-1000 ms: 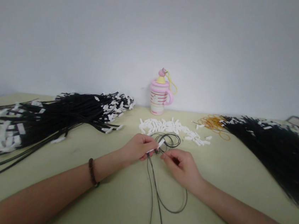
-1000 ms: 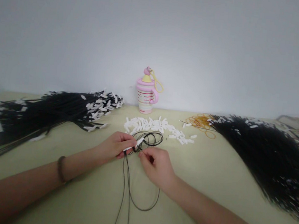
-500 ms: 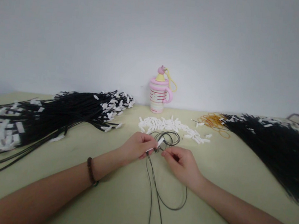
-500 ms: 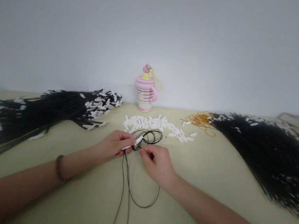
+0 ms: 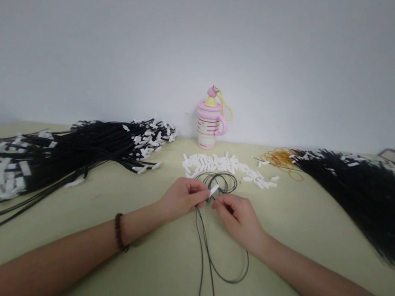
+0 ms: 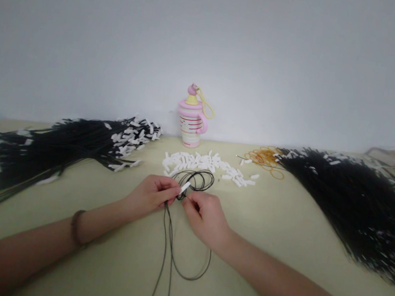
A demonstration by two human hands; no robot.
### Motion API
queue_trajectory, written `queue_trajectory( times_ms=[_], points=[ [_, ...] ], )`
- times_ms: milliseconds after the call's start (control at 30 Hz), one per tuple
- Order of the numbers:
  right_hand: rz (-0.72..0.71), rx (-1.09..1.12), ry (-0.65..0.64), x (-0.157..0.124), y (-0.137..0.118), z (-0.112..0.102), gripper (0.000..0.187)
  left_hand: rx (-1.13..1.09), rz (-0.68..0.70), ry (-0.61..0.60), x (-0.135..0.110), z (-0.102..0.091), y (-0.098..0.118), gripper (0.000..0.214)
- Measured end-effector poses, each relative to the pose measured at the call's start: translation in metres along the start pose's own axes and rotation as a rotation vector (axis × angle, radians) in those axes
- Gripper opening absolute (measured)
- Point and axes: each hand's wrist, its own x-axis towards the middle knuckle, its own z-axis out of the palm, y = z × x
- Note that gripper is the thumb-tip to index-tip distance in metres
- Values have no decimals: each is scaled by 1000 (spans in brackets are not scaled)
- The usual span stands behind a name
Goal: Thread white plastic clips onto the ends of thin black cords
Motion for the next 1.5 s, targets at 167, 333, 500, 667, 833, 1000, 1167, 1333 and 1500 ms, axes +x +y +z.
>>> queue_trajectory(
  times_ms=[167,333,500,667,833,1000,1167,1333,1500],
  points=[
    [-5,16,1,0,2,1,24,39,30,-8,-1,2,1,22],
    [-25,35,-4,0,2,0,22,53,51,-2,-1,3,-2,21],
    [-5,131,-12,3,5,0,25,8,30,0,1,2,-1,21],
    [32,504,-268,11,11,-13,26,-266,41,42,4,-16,10,23],
    [157,668,-534,14,18,-28,27,-473,140,-167,-10,-45,34,23],
    [274,1031,-449,21,32,-32,25,-17,148,-537,-27,-46,53,18],
    [105,763,-193,29,31,-42,37,305,180,-500,-23,-20,37,15],
    [-219,143,260,13,7,-33,25,165,108,-314,-4,-6,10,18],
    [-287,-139,-37,-13,-17,-5,12,19,-10,-84,7,-4,-1,21]
  ],
)
